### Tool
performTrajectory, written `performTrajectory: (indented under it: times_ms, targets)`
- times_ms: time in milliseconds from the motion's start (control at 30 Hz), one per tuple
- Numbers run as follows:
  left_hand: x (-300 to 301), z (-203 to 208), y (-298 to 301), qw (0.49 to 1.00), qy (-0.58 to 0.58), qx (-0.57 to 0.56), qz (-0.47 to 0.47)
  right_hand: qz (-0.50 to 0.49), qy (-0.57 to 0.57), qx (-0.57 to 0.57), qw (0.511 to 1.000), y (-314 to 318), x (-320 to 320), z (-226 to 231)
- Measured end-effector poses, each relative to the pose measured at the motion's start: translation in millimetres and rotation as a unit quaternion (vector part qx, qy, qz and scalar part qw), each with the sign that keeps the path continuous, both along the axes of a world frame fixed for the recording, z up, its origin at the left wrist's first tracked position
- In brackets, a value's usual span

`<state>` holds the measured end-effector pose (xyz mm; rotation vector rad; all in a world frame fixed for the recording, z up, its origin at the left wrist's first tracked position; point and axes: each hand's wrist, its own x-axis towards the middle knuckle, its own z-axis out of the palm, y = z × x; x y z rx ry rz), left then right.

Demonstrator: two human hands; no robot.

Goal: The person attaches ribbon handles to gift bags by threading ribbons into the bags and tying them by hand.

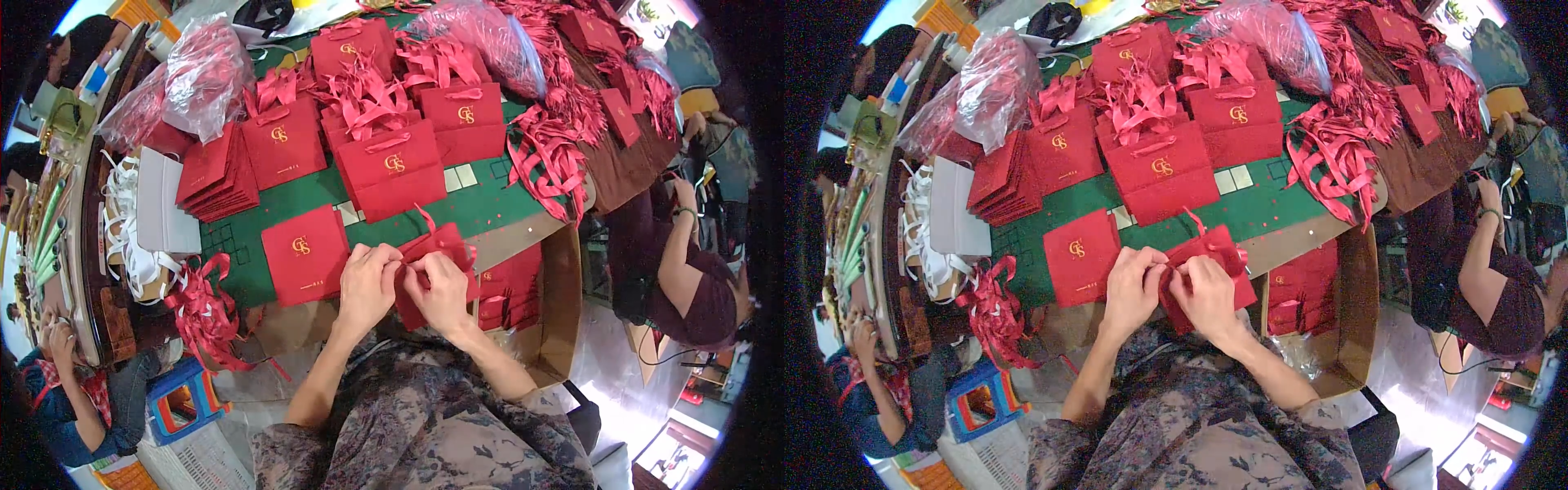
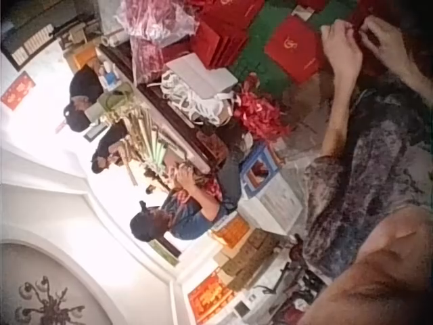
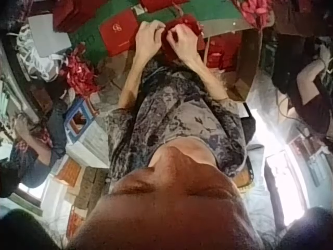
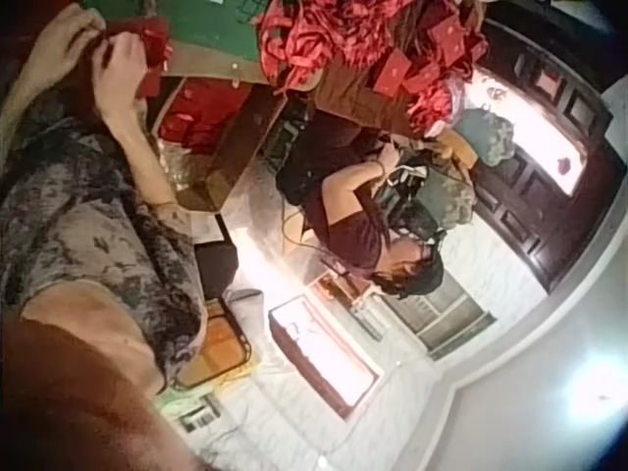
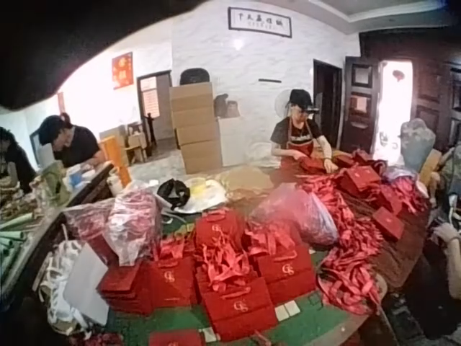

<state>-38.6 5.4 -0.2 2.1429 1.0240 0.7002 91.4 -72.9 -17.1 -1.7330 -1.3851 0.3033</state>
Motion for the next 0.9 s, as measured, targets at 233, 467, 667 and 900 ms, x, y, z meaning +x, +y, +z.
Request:
performTrajectory:
  times_ms: [233, 467, 667, 900]
  targets:
    - [-0.2, -1.9, 3.0, 0.998, -0.012, -0.058, -0.015, 0.035, -0.071, 0.027, 0.997, 1.3, 6.0, -5.1]
    - [1.5, -1.1, 1.7, 0.998, 0.005, -0.057, -0.021, 0.032, -0.01, -0.007, 0.999, 0.5, 13.2, -1.1]
    - [4.1, -7.9, 0.5, 0.997, 0.002, -0.069, -0.016, 0.069, 0.095, -0.102, 0.988, -0.8, 34.0, 19.3]
    - [11.3, -5.9, -7.2, 0.995, -0.063, 0.062, -0.048, 0.153, -0.112, -0.105, 0.976, 23.8, 72.3, 33.6]
